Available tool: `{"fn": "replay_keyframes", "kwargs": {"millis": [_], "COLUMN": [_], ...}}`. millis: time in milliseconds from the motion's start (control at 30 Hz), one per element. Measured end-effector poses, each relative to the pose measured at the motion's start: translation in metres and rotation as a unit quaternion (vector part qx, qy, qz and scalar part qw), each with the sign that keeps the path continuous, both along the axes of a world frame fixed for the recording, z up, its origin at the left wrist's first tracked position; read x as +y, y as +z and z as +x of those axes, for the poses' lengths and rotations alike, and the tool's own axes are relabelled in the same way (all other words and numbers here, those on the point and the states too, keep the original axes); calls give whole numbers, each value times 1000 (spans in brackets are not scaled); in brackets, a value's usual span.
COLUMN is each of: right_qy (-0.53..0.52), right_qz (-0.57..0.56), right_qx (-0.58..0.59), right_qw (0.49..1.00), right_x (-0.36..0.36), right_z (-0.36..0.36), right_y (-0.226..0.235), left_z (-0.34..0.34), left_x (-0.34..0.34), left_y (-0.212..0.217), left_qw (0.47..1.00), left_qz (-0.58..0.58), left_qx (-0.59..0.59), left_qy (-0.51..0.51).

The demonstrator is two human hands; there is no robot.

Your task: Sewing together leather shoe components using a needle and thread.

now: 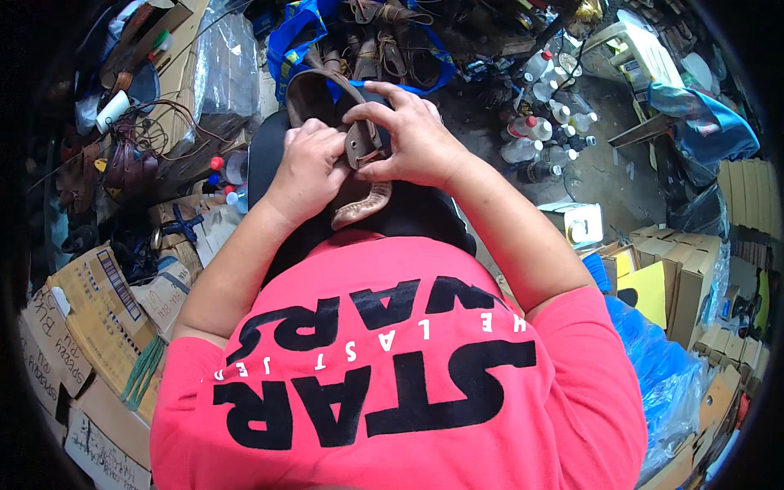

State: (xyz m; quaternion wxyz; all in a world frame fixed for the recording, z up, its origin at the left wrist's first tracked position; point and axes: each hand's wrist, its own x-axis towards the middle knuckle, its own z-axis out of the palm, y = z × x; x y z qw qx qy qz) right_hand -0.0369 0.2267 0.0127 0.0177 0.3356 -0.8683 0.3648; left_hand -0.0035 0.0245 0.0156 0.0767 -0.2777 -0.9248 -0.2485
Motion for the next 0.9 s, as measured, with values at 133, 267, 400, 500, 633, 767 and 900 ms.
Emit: {"fn": "replay_keyframes", "kwargs": {"millis": [133, 267, 400, 500, 633, 767, 900], "right_qy": [-17, 13, 21, 7, -21, -45, -75], "right_qz": [50, 19, 9, 10, 34, 53, 80], "right_qx": [-28, -52, -57, -46, -22, -11, 18], "right_qw": [998, 998, 998, 999, 999, 998, 994], "right_x": [1, 0, -5, -7, -12, -18, -19], "right_z": [0, -1, 0, 2, 7, 10, 10], "right_y": [-5, -10, -15, -17, -21, -20, -14], "left_z": [10, 11, 6, 2, 7, 14, 15], "left_x": [-17, -9, 6, 4, -5, -18, -16], "left_y": [9, 14, 11, 12, 25, 31, 25], "left_qw": [999, 995, 983, 984, 987, 987, 995], "left_qz": [-36, -28, -31, -43, -126, -152, -95], "left_qx": [-15, -88, -165, -165, -100, -19, 23], "left_qy": [-1, 36, 70, 50, -11, -40, 17]}}
